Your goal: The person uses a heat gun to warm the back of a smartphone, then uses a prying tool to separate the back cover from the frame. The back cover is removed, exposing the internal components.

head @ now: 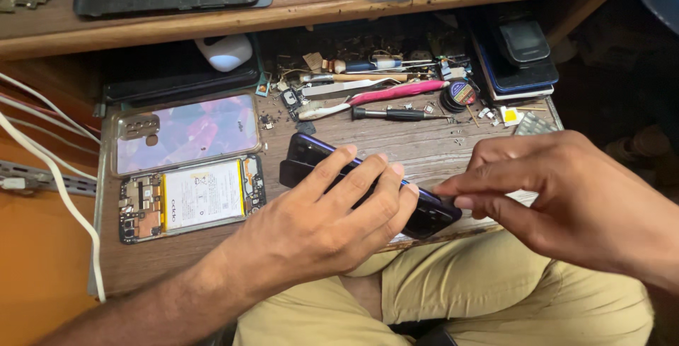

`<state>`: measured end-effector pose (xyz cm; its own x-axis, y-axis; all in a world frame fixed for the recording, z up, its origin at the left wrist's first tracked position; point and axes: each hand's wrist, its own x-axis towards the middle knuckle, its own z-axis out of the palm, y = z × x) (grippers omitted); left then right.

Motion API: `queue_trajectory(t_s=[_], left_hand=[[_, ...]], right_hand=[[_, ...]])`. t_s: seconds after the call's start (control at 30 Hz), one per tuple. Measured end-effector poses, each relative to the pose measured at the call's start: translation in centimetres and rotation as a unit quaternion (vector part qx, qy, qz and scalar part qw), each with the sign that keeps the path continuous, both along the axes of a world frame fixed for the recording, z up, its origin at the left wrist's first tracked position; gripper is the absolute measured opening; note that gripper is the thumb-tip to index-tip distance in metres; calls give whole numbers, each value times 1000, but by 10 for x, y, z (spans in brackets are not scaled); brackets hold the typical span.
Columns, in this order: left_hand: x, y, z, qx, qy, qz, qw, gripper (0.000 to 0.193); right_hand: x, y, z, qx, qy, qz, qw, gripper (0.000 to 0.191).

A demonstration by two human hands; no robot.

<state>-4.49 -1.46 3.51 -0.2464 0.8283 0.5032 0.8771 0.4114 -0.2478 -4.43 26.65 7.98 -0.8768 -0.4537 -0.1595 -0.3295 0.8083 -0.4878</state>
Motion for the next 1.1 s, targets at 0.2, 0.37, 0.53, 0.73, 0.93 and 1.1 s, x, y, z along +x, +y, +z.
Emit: queue_trajectory(t_s=[0.2, 0.37, 0.53, 0.73, 0.93, 1.1], left_hand=[[0, 0, -1, -7, 1, 11, 1000, 43], [-1, 1, -4, 8, -12, 3, 1000, 40], [-1, 1, -5, 5, -2, 3, 1000, 40], [0, 3, -6, 11, 4, 12, 1000, 38], [-1, 4, -5, 16, -14, 2, 1000, 37], [-2, 4, -4, 4, -10, 2, 1000, 39]], right_hand=[[23, 3, -10, 93, 67, 13, 993, 47], [44, 3, -14, 89, 174, 58, 979, 51], [44, 3, -21, -104, 155, -54, 981, 30], [46, 2, -27, -155, 73, -150, 974, 25], [45, 10, -29, -139, 98, -69, 983, 25], [54, 13, -32, -57, 116, -68, 989, 43]])
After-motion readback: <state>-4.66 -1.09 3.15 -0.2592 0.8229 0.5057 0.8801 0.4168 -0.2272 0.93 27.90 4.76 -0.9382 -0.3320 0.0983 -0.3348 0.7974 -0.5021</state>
